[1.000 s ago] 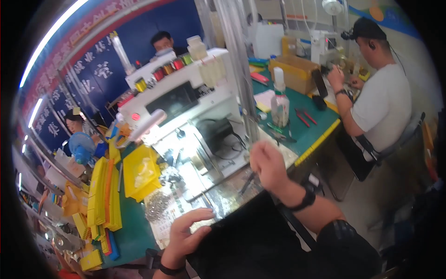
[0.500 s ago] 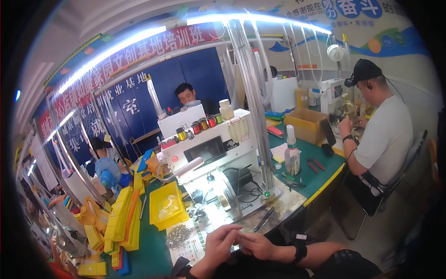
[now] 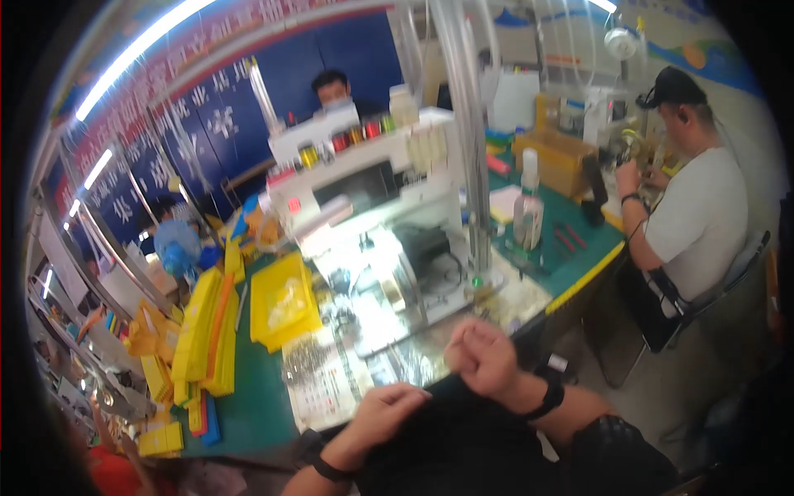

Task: The person is using an assembly machine and glue to connect small metal components at a workbench.

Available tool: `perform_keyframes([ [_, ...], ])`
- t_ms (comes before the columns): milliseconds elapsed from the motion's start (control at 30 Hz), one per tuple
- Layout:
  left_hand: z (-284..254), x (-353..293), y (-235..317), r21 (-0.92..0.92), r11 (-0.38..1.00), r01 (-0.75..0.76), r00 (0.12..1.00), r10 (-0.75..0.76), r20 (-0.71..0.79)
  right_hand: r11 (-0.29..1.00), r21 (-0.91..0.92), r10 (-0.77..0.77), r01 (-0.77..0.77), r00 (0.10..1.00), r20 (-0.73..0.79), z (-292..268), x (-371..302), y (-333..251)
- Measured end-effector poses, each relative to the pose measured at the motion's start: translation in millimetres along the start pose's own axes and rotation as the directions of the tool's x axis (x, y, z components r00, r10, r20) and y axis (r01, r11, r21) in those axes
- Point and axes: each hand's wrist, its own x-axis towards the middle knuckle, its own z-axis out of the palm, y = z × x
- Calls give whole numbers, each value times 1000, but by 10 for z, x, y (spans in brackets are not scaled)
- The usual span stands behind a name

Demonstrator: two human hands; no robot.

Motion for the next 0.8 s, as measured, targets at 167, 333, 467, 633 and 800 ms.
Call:
perform_keyframes([
  [167, -377, -234, 85, 54, 997, -57, 971, 68, -230, 969, 235, -70, 74, 997, -27, -244, 65, -70],
  [333, -154, -208, 262, 133, 979, -155, 971, 176, -160, 963, 269, 25, -22, 1000, -9, -109, -23, 227],
  [467, 205, -47, 127, -131, 991, -12, 996, 23, 81, 990, 108, 84, -94, 992, 92, 130, -167, 367],
  [633, 44, -103, 50, 19, 994, 108, 992, -106, -73, 992, 121, 15, -26, 996, 90, -6, -176, 292],
  [800, -82, -225, -20, 268, 963, 31, 971, 35, -238, 963, 269, 13, -29, 998, 60, -130, -241, 255],
])
